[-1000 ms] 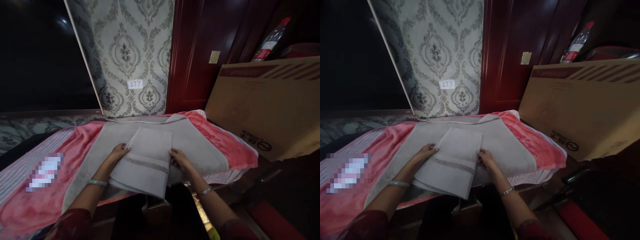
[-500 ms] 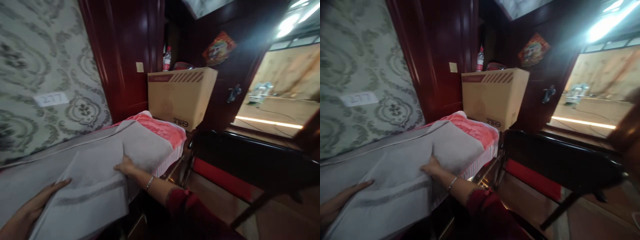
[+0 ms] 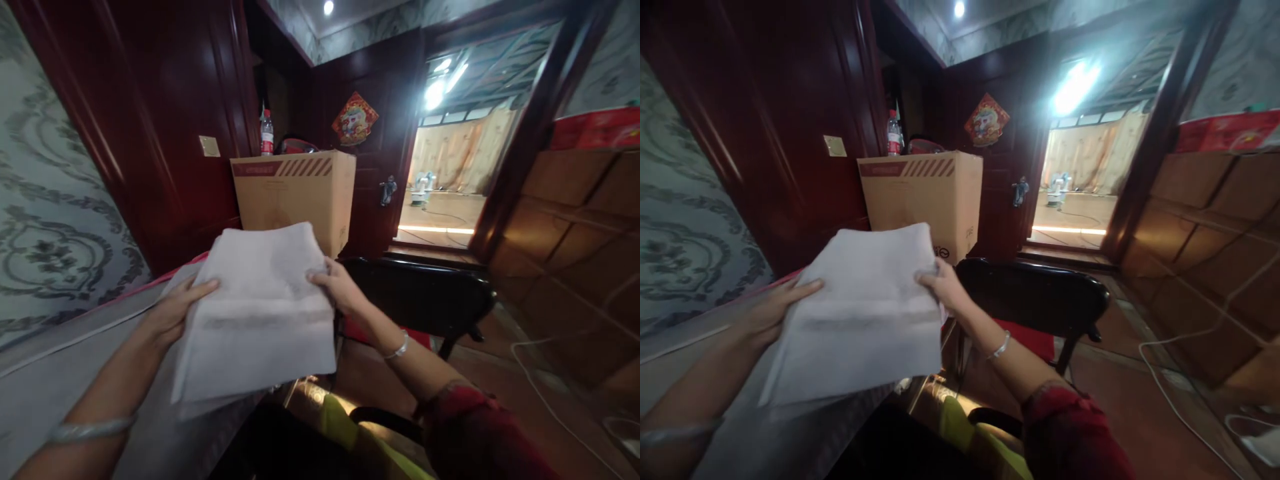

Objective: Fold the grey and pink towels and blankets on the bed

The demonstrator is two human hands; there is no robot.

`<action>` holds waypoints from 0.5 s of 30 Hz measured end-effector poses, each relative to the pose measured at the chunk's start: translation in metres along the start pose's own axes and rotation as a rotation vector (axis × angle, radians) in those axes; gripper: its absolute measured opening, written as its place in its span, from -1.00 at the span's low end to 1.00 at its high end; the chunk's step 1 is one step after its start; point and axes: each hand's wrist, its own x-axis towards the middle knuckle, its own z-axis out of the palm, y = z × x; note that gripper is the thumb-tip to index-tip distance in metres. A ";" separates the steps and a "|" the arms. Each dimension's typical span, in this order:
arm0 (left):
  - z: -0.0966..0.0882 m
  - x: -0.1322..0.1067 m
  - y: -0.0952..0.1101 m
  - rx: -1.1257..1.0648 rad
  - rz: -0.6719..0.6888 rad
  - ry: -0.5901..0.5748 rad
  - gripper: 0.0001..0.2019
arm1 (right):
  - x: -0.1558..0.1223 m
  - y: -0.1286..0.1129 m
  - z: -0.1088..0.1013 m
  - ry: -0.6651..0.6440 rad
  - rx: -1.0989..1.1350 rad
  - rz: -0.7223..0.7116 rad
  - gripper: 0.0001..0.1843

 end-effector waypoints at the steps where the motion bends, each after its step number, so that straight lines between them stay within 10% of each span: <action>1: 0.026 0.011 0.012 -0.128 -0.012 -0.083 -0.32 | -0.003 -0.018 -0.024 0.054 -0.020 -0.028 -0.39; 8: 0.205 0.077 0.080 -0.397 0.202 -0.371 -0.22 | -0.020 -0.106 -0.194 0.370 -0.400 -0.099 -0.43; 12: 0.291 0.090 0.071 0.132 0.424 -0.458 -0.24 | -0.041 -0.096 -0.263 0.587 -1.113 -0.124 -0.20; 15: 0.329 0.086 0.047 0.497 0.565 -0.482 -0.39 | -0.063 -0.064 -0.277 0.497 -1.664 -0.162 -0.14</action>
